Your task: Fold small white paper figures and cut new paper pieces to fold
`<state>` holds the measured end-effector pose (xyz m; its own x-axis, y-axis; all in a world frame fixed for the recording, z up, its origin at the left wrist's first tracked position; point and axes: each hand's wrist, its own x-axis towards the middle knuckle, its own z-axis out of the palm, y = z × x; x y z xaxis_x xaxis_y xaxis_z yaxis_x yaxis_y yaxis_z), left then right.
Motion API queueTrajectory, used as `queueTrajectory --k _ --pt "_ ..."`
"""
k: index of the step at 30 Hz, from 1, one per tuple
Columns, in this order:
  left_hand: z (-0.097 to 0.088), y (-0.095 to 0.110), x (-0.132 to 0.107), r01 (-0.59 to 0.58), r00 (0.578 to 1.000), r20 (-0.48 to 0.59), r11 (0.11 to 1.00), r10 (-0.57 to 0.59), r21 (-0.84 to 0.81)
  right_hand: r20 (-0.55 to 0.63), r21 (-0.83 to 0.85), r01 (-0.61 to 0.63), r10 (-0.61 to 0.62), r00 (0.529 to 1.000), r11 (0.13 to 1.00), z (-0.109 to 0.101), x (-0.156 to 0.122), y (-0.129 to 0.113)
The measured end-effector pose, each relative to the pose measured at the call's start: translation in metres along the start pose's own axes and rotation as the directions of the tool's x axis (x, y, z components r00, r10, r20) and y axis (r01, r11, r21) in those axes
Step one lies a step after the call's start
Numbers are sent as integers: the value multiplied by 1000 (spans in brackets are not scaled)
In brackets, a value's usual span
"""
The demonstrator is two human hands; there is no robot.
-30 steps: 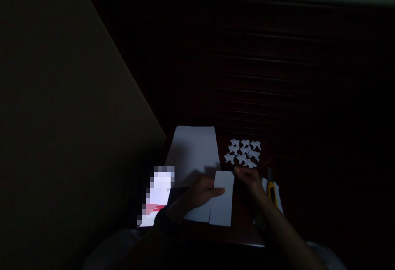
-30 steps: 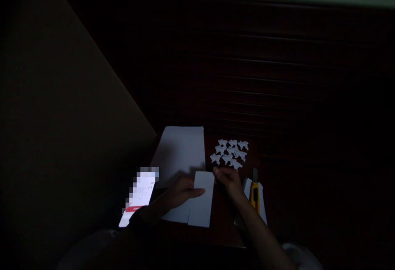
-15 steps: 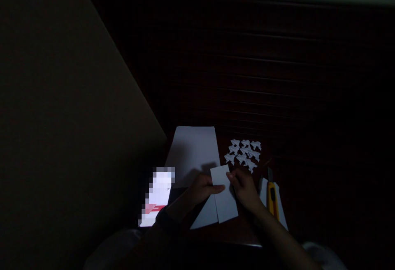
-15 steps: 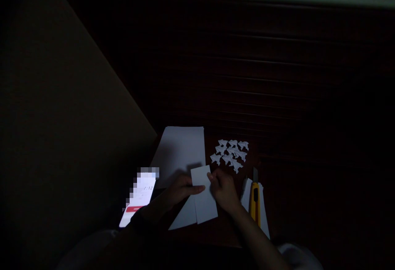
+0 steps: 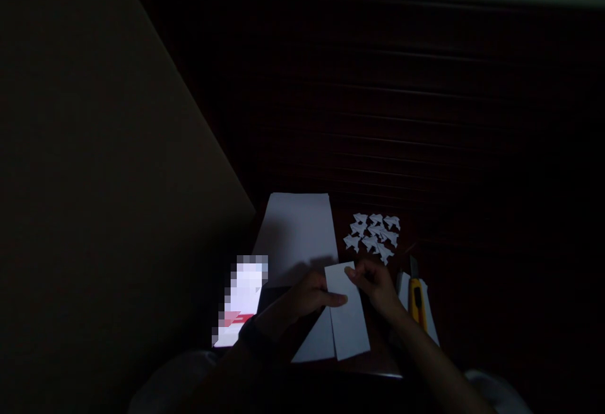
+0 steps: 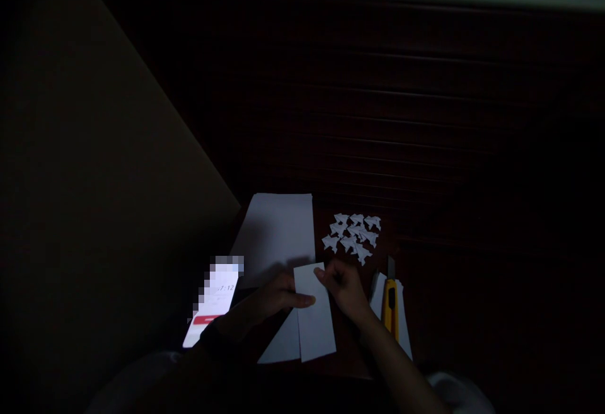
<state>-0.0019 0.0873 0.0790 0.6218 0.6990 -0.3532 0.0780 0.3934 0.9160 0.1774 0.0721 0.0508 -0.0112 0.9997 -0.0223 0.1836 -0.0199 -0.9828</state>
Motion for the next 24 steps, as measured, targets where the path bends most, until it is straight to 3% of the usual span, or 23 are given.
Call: queueTrajectory --k 3,7,14,17,21,24 --pt "0 3 -2 18 995 103 1000 -15 -24 21 46 -35 34 999 998 -1 1 -3" --pt "0 5 -4 56 988 147 998 -57 9 60 100 -62 57 997 993 -3 3 -3" --pt "0 5 -5 50 987 150 998 -55 36 6 151 -97 97 995 984 -5 5 3" --pt "-1 3 -1 49 996 72 999 -49 3 20 166 -87 85 996 982 -4 4 -3" --pt "-5 -2 5 -7 987 -160 999 -1 -52 74 140 -116 107 992 983 -3 4 -3" --pt "-7 -3 5 -10 982 -187 997 -5 -79 80 108 -139 131 988 984 -3 4 4"
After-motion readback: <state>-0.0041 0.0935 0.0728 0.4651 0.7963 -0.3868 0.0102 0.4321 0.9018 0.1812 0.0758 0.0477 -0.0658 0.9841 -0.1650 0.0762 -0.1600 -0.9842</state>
